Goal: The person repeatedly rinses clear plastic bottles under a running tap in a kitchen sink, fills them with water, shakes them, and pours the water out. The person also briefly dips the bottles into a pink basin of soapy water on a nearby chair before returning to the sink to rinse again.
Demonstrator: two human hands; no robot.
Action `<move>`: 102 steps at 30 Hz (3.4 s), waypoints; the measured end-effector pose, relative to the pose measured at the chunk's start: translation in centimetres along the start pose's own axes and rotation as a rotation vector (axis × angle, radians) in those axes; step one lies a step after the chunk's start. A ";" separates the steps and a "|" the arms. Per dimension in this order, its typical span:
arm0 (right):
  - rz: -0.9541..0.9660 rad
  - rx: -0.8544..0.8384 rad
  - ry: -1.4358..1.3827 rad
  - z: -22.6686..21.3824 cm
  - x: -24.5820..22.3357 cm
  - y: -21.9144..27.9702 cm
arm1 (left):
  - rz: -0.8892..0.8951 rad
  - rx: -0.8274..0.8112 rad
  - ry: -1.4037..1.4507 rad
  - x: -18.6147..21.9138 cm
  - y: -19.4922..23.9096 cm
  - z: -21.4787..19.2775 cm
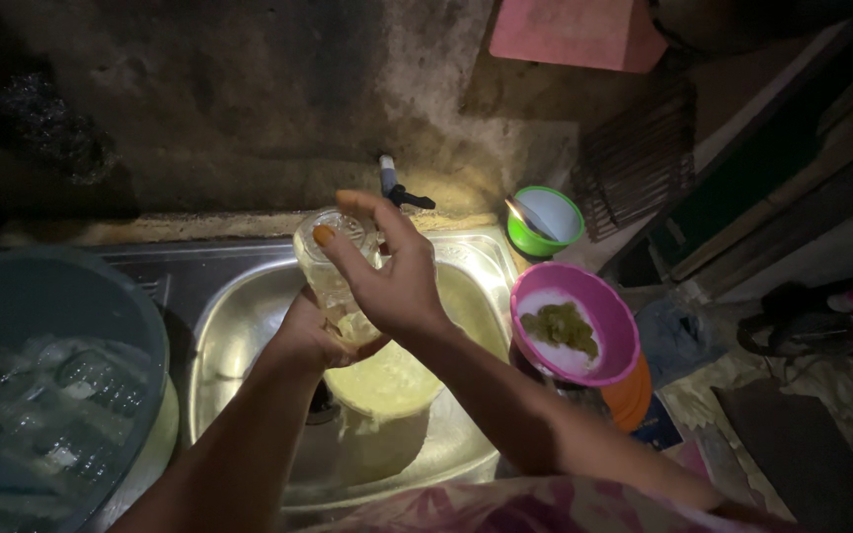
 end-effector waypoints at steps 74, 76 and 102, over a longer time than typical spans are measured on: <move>-0.328 -0.663 0.285 4.9 3.5 3.2 | 0.029 0.148 -0.072 -1.6 -5.4 -14.2; -0.359 -0.650 0.302 5.0 2.5 4.5 | 0.073 0.121 -0.100 -1.4 -3.7 -14.0; -0.042 -0.161 0.627 -5.0 -5.8 11.7 | 0.309 -0.341 -0.522 -9.1 0.1 0.9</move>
Point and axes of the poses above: each hand's wrist, its own y-axis away from the middle knuckle, its own z-axis out of the palm, x = y × z, the point moved 8 cm from there along -y, towards the middle knuckle
